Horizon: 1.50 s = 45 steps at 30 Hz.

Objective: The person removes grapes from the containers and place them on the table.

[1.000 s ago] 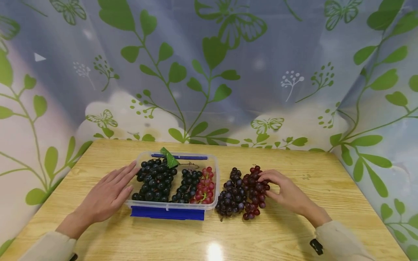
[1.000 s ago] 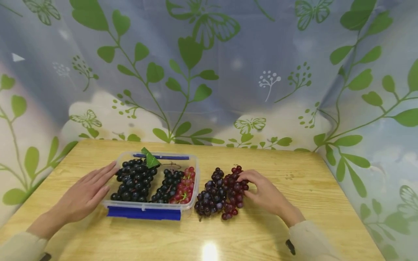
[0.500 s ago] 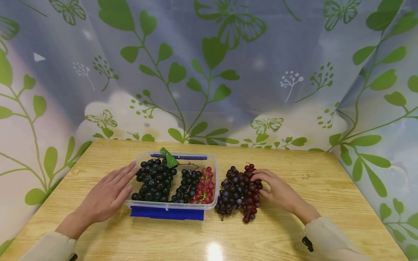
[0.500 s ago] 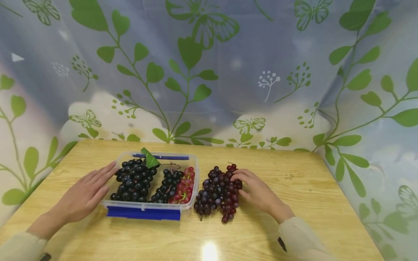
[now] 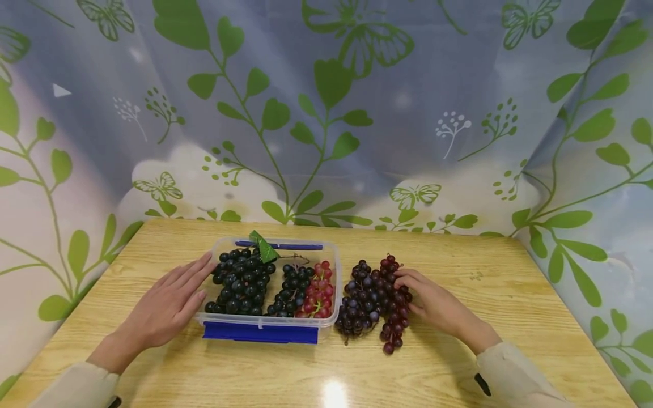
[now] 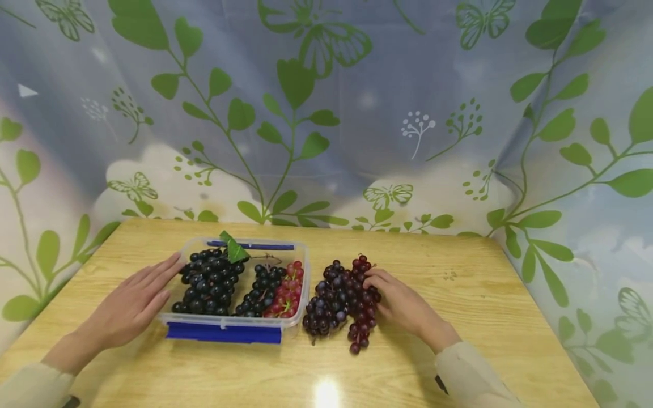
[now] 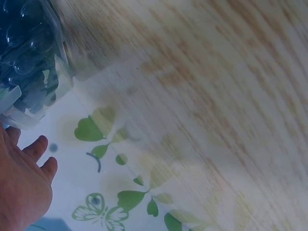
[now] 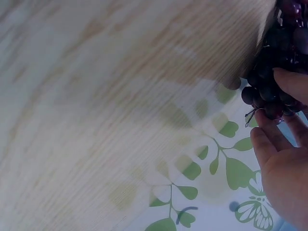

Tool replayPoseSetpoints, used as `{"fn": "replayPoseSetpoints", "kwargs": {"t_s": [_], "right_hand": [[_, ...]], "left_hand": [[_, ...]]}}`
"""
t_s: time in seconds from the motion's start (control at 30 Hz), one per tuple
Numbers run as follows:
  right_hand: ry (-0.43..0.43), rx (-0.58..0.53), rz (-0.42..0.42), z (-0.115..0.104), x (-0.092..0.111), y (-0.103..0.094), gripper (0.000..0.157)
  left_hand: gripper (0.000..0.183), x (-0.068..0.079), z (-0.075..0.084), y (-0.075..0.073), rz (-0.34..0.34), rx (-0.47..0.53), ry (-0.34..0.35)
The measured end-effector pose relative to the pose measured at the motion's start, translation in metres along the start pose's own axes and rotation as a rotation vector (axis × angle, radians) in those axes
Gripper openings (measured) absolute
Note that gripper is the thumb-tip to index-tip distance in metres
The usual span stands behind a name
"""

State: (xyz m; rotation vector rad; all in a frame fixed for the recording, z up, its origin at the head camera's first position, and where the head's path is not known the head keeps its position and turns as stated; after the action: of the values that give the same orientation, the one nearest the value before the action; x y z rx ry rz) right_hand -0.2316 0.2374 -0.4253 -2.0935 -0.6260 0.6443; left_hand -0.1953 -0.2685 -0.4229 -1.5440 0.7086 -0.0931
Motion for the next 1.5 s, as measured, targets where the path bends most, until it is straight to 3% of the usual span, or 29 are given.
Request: {"fn": "replayPoseSetpoints", "kwargs": {"t_s": [0.27,0.63,0.93,1.5], "right_hand": [[0.046,-0.027,0.006,0.0,0.002,0.0,0.044],[0.045,-0.031,-0.049,-0.002,0.001,-0.01,0.042],[0.02,-0.038,-0.018,-0.002,0.005,-0.014,0.046],[0.105,-0.017,-0.002,-0.005,0.013,-0.029,0.049]], "left_hand": [[0.055,0.0,0.0,0.001,-0.009,0.011,-0.004],[0.055,0.0,0.0,0.0,-0.003,0.012,-0.003],[0.054,-0.002,-0.002,0.001,-0.001,0.004,0.01],[0.054,0.0,-0.001,0.0,-0.006,0.015,-0.008]]}}
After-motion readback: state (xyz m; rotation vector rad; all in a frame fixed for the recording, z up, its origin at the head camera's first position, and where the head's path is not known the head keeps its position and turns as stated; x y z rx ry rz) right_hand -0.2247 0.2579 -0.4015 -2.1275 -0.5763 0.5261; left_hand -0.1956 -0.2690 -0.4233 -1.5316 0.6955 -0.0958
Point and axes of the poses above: each hand's wrist, its own x-axis away from the middle knuckle, its own y-axis out of the palm, z = x × y, the point moved 2 cm from there along -x, towards the middle knuckle, and after that the axes turned 14 degrees about -x, right-handed, at the moved point
